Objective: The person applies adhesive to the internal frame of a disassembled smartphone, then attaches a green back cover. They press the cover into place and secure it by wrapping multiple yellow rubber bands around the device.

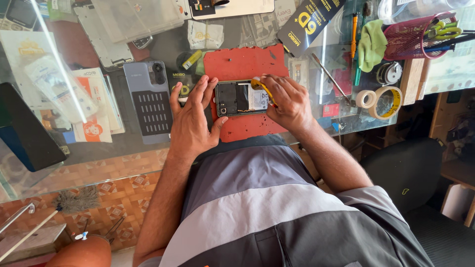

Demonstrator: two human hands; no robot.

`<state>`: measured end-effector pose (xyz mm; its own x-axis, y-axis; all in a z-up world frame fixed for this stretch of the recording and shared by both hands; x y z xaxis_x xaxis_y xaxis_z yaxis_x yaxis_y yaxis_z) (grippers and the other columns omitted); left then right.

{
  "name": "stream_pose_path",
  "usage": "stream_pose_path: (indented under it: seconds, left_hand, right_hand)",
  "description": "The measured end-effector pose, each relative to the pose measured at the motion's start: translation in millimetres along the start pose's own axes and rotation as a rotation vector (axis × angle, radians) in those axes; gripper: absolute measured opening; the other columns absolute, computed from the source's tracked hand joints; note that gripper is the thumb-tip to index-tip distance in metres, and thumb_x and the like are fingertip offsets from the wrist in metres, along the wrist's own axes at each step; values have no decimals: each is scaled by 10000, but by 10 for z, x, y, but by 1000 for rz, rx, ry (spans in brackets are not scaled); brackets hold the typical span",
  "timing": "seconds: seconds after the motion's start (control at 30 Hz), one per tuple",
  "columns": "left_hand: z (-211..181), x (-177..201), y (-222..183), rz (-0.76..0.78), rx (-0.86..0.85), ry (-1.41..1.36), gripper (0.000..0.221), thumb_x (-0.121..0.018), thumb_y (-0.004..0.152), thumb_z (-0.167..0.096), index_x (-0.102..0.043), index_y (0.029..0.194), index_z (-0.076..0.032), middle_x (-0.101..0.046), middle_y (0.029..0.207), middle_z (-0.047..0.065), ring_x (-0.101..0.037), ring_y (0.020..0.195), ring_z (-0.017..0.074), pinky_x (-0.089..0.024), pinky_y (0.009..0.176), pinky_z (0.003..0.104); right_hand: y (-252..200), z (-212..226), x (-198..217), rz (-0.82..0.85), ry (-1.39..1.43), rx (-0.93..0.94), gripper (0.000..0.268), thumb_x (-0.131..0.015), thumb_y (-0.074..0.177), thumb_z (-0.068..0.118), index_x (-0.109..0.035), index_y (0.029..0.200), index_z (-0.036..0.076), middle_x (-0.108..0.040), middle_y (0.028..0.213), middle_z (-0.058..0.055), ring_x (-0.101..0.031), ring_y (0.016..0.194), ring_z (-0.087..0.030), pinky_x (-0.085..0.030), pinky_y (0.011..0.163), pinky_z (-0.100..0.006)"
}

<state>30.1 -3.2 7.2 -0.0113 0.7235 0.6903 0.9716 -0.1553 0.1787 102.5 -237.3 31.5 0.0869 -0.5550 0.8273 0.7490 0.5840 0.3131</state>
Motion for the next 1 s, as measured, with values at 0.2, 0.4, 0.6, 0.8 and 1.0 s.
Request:
stream_pose_path:
  seconds: [0.2,0.4,0.6,0.8,1.0]
  left_hand:
    - [-2,7,3,9,1,0,864,-743,972,-301,-197,1573,-9,-535,1587,72,-443,1518,228,-131,1269,597]
    - [10,9,3,6,-10,-13,875,-746,976,-291,-180,1580,-5,-513,1600,81,-435,1523,237,-119,1269,599]
    - [9,13,-1,8,-9,-19,900,-754,959,-277,-170,1584,2,-501,1607,84,-437,1521,235,-129,1270,598]
    - [7,23,-1,24,5,-24,947,-776,925,-264,-155,1585,13,-441,1637,104,-429,1522,241,-133,1272,593]
    - [-1,27,-1,27,19,-40,982,-786,906,-254,-136,1589,21,-417,1652,101,-425,1524,236,-130,1279,588]
  right_hand:
    - [84,76,-75,6,10,47,600,-717,670,-83,-608,1257,-17,-704,1174,-143,-716,973,-316,-592,825,-400]
    - [153,123,-122,25,19,45,589,-732,680,-79,-610,1252,-13,-708,1173,-135,-713,954,-306,-588,812,-395]
    - [227,164,-171,54,50,82,614,-745,670,-47,-600,1266,-25,-698,1210,-147,-704,945,-303,-590,813,-398]
    - [287,216,-245,52,68,96,613,-766,693,-32,-599,1283,-20,-692,1225,-139,-707,958,-301,-595,812,-385]
    - [324,262,-317,69,62,110,644,-757,658,-19,-601,1283,-22,-695,1221,-140,-706,962,-310,-597,814,-390]
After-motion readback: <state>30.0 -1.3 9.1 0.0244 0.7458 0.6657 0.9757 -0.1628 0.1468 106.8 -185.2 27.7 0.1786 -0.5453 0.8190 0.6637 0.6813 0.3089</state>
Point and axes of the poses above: each hand's wrist, its own y-axis towards the middle knuckle, its own x-axis out of the back of the hand, z = x × y, the point moved 3 cm from there along y, towards the middle knuckle
